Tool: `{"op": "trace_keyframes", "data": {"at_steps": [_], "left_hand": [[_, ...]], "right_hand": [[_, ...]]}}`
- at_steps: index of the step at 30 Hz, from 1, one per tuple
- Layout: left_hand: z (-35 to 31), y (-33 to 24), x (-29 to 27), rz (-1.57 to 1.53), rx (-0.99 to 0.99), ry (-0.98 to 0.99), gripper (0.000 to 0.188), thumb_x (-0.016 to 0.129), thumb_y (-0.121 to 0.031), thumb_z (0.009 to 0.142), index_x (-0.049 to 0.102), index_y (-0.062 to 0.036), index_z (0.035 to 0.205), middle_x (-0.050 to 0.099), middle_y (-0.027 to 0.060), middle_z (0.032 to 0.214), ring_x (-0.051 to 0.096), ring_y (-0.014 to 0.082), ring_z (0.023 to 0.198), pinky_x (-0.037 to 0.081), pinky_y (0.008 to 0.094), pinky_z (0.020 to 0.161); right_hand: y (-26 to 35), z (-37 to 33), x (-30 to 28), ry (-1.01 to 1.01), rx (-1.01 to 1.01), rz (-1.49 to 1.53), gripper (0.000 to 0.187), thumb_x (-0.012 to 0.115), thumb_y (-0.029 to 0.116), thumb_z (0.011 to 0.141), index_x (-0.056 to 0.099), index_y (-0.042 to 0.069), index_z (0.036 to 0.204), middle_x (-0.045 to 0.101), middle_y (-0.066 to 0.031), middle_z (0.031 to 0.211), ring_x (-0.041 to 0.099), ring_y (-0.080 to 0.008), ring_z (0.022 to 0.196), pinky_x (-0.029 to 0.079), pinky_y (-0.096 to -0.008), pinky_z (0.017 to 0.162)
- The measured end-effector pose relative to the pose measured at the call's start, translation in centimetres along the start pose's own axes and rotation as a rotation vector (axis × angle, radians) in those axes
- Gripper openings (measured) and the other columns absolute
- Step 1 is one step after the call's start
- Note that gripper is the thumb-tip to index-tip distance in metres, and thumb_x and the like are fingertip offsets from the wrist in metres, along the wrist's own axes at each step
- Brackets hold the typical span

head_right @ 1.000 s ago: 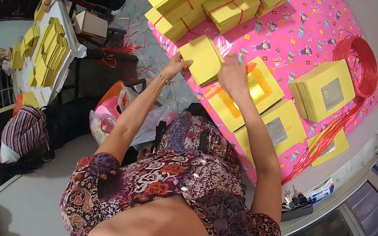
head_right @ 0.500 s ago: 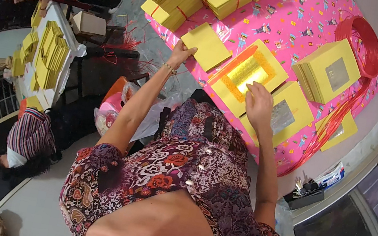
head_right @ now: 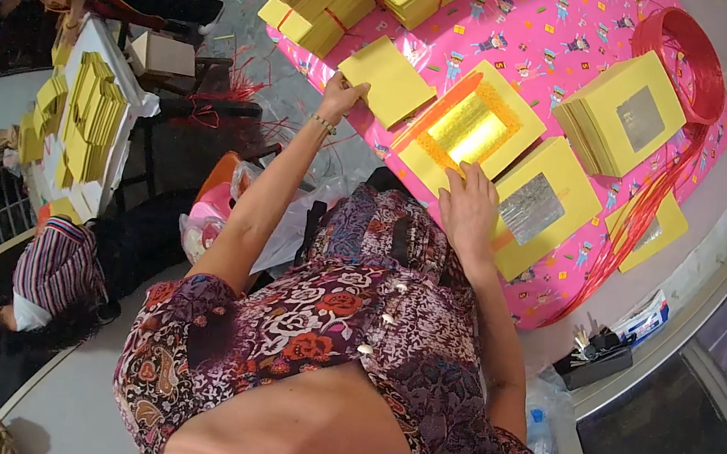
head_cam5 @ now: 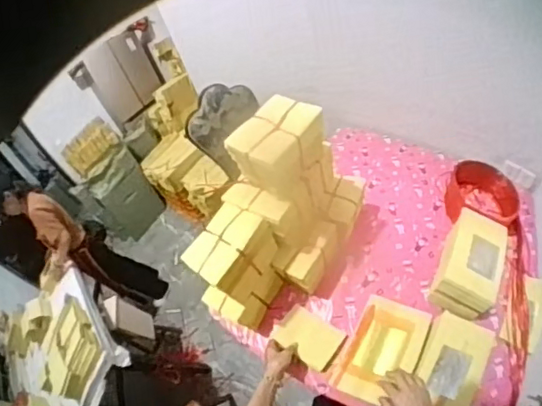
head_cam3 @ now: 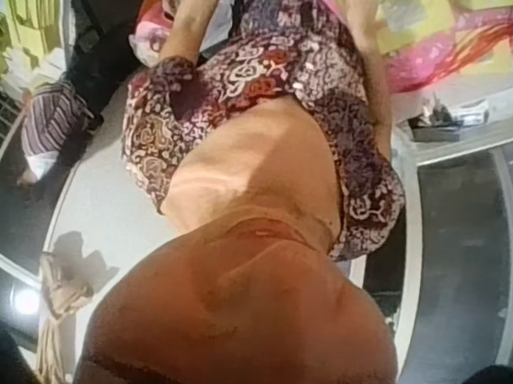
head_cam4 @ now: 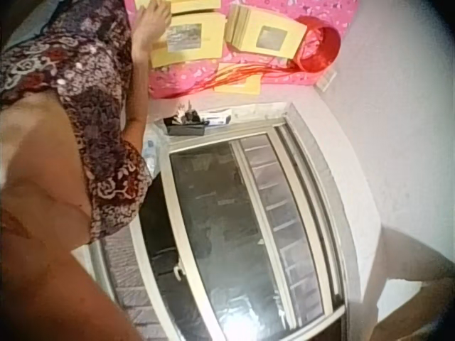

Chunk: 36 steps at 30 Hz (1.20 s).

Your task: The person stacks bundles of paper, ties them with red ribbons, and folds and flattens paper sheets on the table by hand.

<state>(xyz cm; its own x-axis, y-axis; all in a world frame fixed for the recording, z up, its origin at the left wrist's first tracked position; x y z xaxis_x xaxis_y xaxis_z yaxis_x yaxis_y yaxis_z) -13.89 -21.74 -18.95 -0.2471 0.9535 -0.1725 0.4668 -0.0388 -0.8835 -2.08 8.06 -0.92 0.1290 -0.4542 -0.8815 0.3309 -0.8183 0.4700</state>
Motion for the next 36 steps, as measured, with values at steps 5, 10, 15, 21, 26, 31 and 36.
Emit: {"op": "trace_keyframes", "data": {"at_steps": [5,10,15,21,26,31,36], "left_hand": [[2.2,1.9,-1.9,0.214,0.137,-0.128,0.041,0.079,-0.016,0.073,0.058,0.0017,0.104,0.065,0.0076,0.082,0.064,0.0164,0.073,0.052,0.0305,0.063],[1.2,0.4,-1.4,0.312,0.182,-0.198,0.044,0.08,-0.02,0.069,0.06,0.0023,0.101,0.067,0.0114,0.084,0.066,0.0272,0.073,0.053,0.0379,0.068],[-0.6,-2.6,-0.8,0.501,0.238,-0.221,0.054,0.08,-0.019,0.066,0.055,0.0034,0.109,0.064,0.0201,0.096,0.062,0.0379,0.089,0.051,0.0446,0.081],[-4.1,-6.0,-2.1,0.553,0.293,-0.319,0.076,0.079,-0.021,0.067,0.04,0.0041,0.127,0.045,0.0289,0.118,0.041,0.0421,0.117,0.038,0.0455,0.098],[-7.3,-10.2,0.6,0.6,0.689,-0.037,0.044,0.068,-0.016,0.08,0.055,-0.0041,0.121,0.057,0.016,0.106,0.056,0.0282,0.098,0.047,0.0381,0.084],[-10.7,-8.5,4.5,0.325,0.451,0.448,0.041,0.071,-0.019,0.081,0.062,-0.009,0.12,0.065,0.0066,0.106,0.061,0.0133,0.093,0.049,0.029,0.077],[-14.2,-8.2,7.0,0.331,0.509,0.673,0.055,0.077,-0.017,0.077,0.058,-0.0116,0.129,0.061,0.0072,0.123,0.059,0.0176,0.106,0.049,0.0307,0.086]], "right_hand": [[0.3,0.2,0.1,0.012,-0.017,0.006,0.04,0.068,0.018,0.08,0.058,0.002,0.116,0.054,-0.0162,0.12,0.048,-0.0349,0.12,0.039,-0.0441,0.099],[0.2,-0.1,0.5,0.018,-0.015,-0.018,0.048,0.072,0.025,0.078,0.057,0.003,0.117,0.053,-0.016,0.122,0.048,-0.0347,0.121,0.038,-0.0439,0.1],[0.3,-0.1,1.2,0.012,-0.039,-0.089,0.05,0.073,0.028,0.077,0.058,0.003,0.117,0.054,-0.0156,0.121,0.048,-0.0348,0.121,0.038,-0.0434,0.099],[0.8,-0.5,1.1,-0.073,-0.071,-0.053,0.037,0.072,0.023,0.077,0.064,0.003,0.107,0.059,-0.0118,0.109,0.056,-0.0295,0.108,0.045,-0.0401,0.09],[-0.1,-0.4,1.3,-0.075,-0.041,0.08,0.017,0.068,0.019,0.08,0.071,0.006,0.09,0.064,-0.0095,0.097,0.061,-0.0275,0.092,0.049,-0.0386,0.08],[-1.5,0.4,0.7,-0.08,0.104,0.245,0.016,0.065,0.018,0.084,0.072,0.003,0.082,0.067,-0.0119,0.094,0.061,-0.0299,0.091,0.049,-0.0388,0.082],[-2.9,0.4,1.3,-0.062,0.188,0.34,0.019,0.063,0.019,0.086,0.072,0.003,0.082,0.068,-0.0122,0.095,0.062,-0.0304,0.092,0.049,-0.0382,0.084]]}}
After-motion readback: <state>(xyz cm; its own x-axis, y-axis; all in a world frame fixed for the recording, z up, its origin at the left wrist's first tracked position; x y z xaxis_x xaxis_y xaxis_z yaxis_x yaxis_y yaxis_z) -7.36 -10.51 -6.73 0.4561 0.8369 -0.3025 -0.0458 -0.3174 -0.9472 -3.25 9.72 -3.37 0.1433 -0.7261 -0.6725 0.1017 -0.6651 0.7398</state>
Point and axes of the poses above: each hand's wrist, its own z-axis towards the middle knuckle, its own x-axis out of the palm, y = z × x, the point moved 10 cm from there along z, towards the middle knuckle
